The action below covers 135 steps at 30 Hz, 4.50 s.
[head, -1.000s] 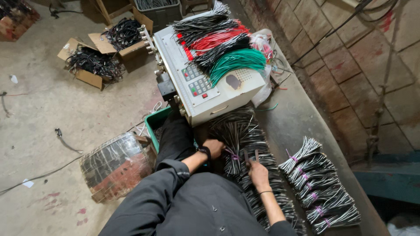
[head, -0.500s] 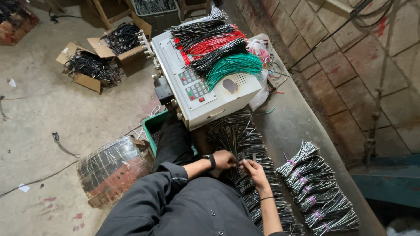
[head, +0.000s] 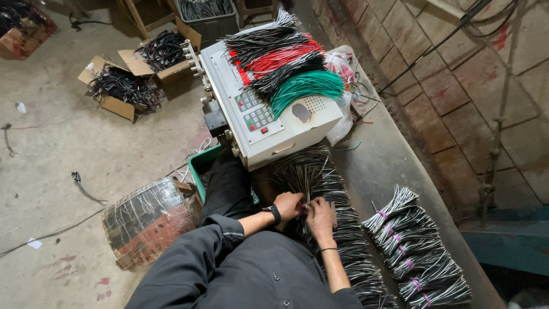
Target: The person gathers loose wire bundles from a table, aligns them, and ties each bundle with a pink plastic strap. The tied bundles are then placed in a neat row on the table. The process is repeated for multiple bundles.
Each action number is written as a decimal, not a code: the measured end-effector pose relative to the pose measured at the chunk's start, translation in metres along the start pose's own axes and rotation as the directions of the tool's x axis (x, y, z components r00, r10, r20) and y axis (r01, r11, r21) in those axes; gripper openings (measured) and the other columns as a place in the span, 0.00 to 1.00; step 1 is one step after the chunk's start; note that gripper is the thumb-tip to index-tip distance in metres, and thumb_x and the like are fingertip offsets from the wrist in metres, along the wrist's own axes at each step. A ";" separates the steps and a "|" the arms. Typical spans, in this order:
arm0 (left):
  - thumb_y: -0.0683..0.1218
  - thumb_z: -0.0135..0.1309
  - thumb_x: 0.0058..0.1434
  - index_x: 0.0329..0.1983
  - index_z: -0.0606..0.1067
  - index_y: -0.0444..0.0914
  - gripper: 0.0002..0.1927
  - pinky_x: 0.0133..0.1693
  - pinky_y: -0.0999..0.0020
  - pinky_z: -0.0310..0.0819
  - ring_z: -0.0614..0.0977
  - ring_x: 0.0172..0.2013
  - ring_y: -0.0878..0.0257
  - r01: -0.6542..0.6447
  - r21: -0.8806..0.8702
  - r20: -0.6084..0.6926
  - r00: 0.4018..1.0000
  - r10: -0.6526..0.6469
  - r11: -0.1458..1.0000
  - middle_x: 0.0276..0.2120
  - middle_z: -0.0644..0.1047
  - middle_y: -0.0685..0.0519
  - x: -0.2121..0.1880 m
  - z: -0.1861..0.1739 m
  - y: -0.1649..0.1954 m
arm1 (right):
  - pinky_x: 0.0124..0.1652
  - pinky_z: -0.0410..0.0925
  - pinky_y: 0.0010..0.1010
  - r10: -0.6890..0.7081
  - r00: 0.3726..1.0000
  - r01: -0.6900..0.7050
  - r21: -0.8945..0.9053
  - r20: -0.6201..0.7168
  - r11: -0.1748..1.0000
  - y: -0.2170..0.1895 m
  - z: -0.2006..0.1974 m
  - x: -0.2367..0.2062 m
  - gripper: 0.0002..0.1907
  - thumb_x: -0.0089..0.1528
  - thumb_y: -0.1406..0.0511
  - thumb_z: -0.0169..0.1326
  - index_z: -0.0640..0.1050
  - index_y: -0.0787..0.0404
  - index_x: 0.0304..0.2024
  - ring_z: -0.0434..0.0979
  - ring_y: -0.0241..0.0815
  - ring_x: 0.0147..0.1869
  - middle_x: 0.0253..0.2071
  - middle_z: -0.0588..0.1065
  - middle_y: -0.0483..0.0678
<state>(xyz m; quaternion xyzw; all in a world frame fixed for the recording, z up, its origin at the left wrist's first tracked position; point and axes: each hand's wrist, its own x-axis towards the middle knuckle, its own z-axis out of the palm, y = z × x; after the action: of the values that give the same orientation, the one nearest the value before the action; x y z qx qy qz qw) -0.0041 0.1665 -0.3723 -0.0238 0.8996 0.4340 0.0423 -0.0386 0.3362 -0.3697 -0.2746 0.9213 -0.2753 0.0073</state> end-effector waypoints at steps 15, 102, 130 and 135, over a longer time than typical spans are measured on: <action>0.44 0.62 0.52 0.43 0.82 0.36 0.15 0.37 0.63 0.81 0.87 0.31 0.57 0.134 -0.183 0.245 0.966 -0.087 0.974 0.31 0.84 0.46 -0.005 -0.007 -0.014 | 0.36 0.70 0.31 0.481 0.857 -0.514 0.344 0.183 0.786 0.023 0.013 -0.022 0.11 0.61 0.61 0.63 0.84 0.62 0.40 0.77 0.40 0.33 0.29 0.81 0.50; 0.52 0.41 0.75 0.39 0.80 0.34 0.21 0.34 0.69 0.74 0.77 0.27 0.64 0.467 -0.870 0.343 0.804 -0.487 0.159 0.27 0.77 0.55 -0.068 -0.039 -0.072 | 0.48 0.73 0.36 0.531 0.826 -0.553 0.098 0.188 0.827 0.017 0.041 -0.003 0.31 0.52 0.46 0.66 0.83 0.63 0.46 0.84 0.50 0.48 0.43 0.83 0.54; 0.63 0.59 0.63 0.44 0.82 0.36 0.26 0.42 0.71 0.75 0.81 0.37 0.66 0.381 -0.486 0.404 0.896 -0.185 0.787 0.35 0.82 0.54 -0.082 -0.011 -0.050 | 0.45 0.72 0.37 0.442 0.897 -0.442 -0.001 -0.023 0.897 0.040 0.021 -0.016 0.14 0.61 0.56 0.62 0.81 0.60 0.41 0.83 0.51 0.43 0.37 0.82 0.51; 0.64 0.62 0.60 0.46 0.81 0.37 0.27 0.38 0.69 0.74 0.79 0.34 0.65 0.450 -0.406 0.343 0.882 -0.324 0.796 0.34 0.81 0.53 -0.087 -0.005 -0.053 | 0.39 0.71 0.27 0.493 0.834 -0.546 0.500 0.248 0.673 0.056 0.008 -0.018 0.09 0.65 0.64 0.54 0.75 0.61 0.44 0.83 0.36 0.35 0.35 0.85 0.46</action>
<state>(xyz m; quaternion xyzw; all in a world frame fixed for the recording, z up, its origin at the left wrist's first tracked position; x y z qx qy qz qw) 0.0860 0.1305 -0.4019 -0.1620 0.7281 0.6215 0.2395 -0.0502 0.3807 -0.4082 0.0004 0.8399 -0.5020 0.2064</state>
